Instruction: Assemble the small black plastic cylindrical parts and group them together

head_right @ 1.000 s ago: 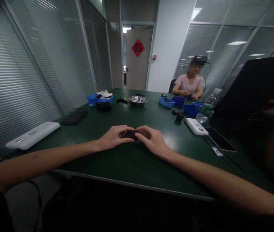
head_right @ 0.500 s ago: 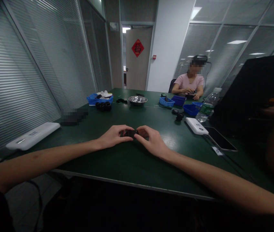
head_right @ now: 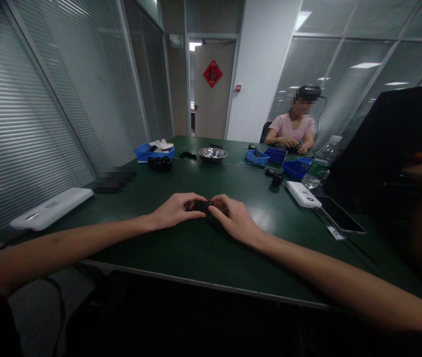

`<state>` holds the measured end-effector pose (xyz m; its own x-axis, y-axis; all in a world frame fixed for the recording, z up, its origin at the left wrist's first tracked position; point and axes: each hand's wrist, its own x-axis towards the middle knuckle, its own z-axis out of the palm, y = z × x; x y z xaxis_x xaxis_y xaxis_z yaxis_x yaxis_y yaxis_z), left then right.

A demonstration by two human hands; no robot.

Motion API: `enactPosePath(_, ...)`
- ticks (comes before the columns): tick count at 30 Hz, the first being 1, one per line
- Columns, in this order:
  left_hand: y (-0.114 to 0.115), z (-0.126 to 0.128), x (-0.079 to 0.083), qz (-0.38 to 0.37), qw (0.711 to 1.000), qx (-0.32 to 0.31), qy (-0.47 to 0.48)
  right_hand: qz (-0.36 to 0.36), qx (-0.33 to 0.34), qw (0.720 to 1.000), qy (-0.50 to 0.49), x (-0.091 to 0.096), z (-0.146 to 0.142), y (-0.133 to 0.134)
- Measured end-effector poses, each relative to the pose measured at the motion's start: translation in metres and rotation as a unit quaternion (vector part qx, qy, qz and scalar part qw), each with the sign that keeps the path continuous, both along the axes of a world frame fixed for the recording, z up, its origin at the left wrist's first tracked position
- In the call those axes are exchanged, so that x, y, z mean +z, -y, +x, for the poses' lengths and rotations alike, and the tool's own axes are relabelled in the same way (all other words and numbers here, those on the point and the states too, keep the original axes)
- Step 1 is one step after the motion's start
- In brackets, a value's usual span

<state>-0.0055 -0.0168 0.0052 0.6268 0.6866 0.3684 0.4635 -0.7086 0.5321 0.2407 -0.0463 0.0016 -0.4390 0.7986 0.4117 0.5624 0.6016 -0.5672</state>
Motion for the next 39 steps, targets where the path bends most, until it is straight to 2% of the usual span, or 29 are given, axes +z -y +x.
enactPosePath(8,0.0014,-0.0008,0.0019,-0.007,1.000,0.000,-0.003,0.036,0.046,0.998,-0.009,-0.0025,0.0032,-0.0016)
enactPosePath(15,0.0015,-0.0003,0.0020,-0.010,1.000,0.004,0.005,0.015,0.003,1.000,0.000,-0.0008,0.0004,-0.0008)
enactPosePath(22,-0.0005,-0.0013,-0.0006,-0.001,1.000,-0.001,-0.003,0.042,0.050,0.998,-0.001,-0.0026,0.0029,-0.0021)
enactPosePath(29,-0.0013,-0.0013,-0.0016,0.002,1.000,0.001,0.003,0.014,-0.005,1.000,0.004,-0.0005,0.0007,-0.0011)
enactPosePath(35,-0.0005,-0.0024,0.0003,-0.003,1.000,-0.003,-0.003,0.040,0.043,0.998,0.005,-0.0036,0.0043,-0.0034)
enactPosePath(39,-0.0001,-0.0015,0.0014,-0.006,1.000,0.007,-0.011,0.032,0.027,0.999,-0.011,-0.0029,0.0026,-0.0027)
